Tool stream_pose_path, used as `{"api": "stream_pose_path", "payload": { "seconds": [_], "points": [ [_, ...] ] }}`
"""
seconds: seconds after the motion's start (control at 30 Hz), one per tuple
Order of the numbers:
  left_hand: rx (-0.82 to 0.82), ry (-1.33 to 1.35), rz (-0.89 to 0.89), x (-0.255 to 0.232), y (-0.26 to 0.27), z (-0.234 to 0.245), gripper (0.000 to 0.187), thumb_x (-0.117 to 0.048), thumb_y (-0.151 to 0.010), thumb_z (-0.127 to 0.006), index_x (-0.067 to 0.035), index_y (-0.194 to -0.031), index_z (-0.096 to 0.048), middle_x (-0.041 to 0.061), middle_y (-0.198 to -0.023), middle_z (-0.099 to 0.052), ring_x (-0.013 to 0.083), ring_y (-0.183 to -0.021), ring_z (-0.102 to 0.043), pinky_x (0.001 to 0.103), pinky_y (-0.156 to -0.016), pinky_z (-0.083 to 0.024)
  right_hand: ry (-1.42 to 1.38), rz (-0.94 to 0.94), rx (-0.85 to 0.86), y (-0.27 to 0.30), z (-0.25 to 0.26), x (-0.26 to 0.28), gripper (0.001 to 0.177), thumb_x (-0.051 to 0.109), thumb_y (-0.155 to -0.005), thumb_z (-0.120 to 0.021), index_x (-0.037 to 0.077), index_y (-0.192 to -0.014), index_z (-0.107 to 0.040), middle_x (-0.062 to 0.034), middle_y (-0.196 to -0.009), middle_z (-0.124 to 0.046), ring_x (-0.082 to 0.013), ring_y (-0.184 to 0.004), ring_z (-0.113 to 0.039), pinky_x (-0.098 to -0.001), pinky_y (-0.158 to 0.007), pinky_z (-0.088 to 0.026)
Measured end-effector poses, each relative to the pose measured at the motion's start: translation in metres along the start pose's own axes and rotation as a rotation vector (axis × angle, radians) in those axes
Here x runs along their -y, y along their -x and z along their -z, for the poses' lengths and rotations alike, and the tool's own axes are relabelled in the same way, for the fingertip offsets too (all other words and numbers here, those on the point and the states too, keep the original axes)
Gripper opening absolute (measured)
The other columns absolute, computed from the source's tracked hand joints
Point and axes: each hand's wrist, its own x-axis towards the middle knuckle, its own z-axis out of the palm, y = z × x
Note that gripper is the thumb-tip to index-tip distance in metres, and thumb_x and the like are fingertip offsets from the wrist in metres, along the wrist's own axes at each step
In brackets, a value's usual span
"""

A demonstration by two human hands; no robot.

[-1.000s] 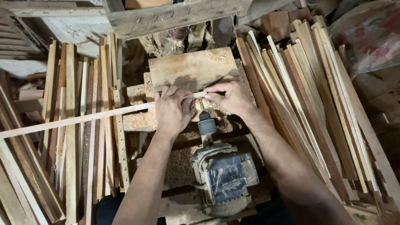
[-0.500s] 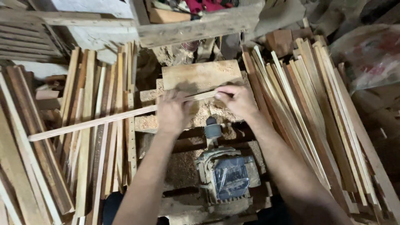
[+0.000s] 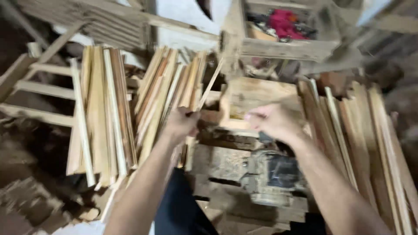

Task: Processing thin wooden slats using a stationary power tool

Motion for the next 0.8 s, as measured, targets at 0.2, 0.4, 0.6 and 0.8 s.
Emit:
{"api": "stream_pose_path", "payload": {
  "seconds": [0.2, 0.4, 0.6, 0.8],
  "points": [
    [-0.222, 0.554, -0.088, -0.002, 0.016, 0.023, 0.026, -0.016, -0.096, -0.064, 0.010, -0.099, -0.064, 0.019, -0.072, -0.066, 0.0314, -0.051, -0.072, 0.040, -0.044, -0.066, -0.269, -0.005, 0.339, 0.008, -0.144, 0.054, 0.055, 0.030, -0.092, -0.070, -0.010, -0.129, -0.064, -0.0342, -0.106, -0.073, -0.0352, -0.084, -0.078, -0.0402, -0.072, -0.063],
    [-0.358, 0.783, -0.108, 0.037, 0.001, 0.077, 0.024, -0.014, -0.100, -0.063, 0.010, -0.105, -0.061, 0.020, -0.085, -0.062, 0.0374, -0.073, -0.074, 0.048, -0.066, -0.067, -0.612, -0.077, 0.310, -0.079, -0.281, 0.019, 0.055, 0.007, -0.089, -0.074, -0.018, -0.132, -0.052, -0.0285, -0.104, -0.071, -0.0207, -0.073, -0.074, -0.0319, -0.063, -0.066],
    [-0.541, -0.085, -0.091, 0.085, 0.009, 0.153, 0.032, -0.032, -0.099, -0.058, -0.013, -0.118, -0.075, 0.019, -0.103, -0.077, 0.0422, -0.104, -0.071, 0.055, -0.092, -0.056, -0.008, 0.145, 0.144, -0.103, -0.331, 0.085, 0.014, 0.042, -0.074, -0.082, 0.031, -0.082, -0.082, 0.0077, -0.069, -0.073, -0.0106, -0.071, -0.073, -0.0237, -0.061, -0.051],
    [-0.676, -0.224, -0.183, 0.115, 0.007, 0.187, 0.028, -0.022, -0.097, -0.054, -0.011, -0.112, -0.075, 0.022, -0.094, -0.071, 0.0476, -0.095, -0.070, 0.058, -0.081, -0.057, -0.124, 0.264, 0.141, -0.127, -0.369, 0.146, 0.025, 0.032, -0.082, -0.076, 0.023, -0.105, -0.080, -0.0025, -0.101, -0.079, -0.0231, -0.104, -0.073, -0.0363, -0.089, -0.056]
  ]
}}
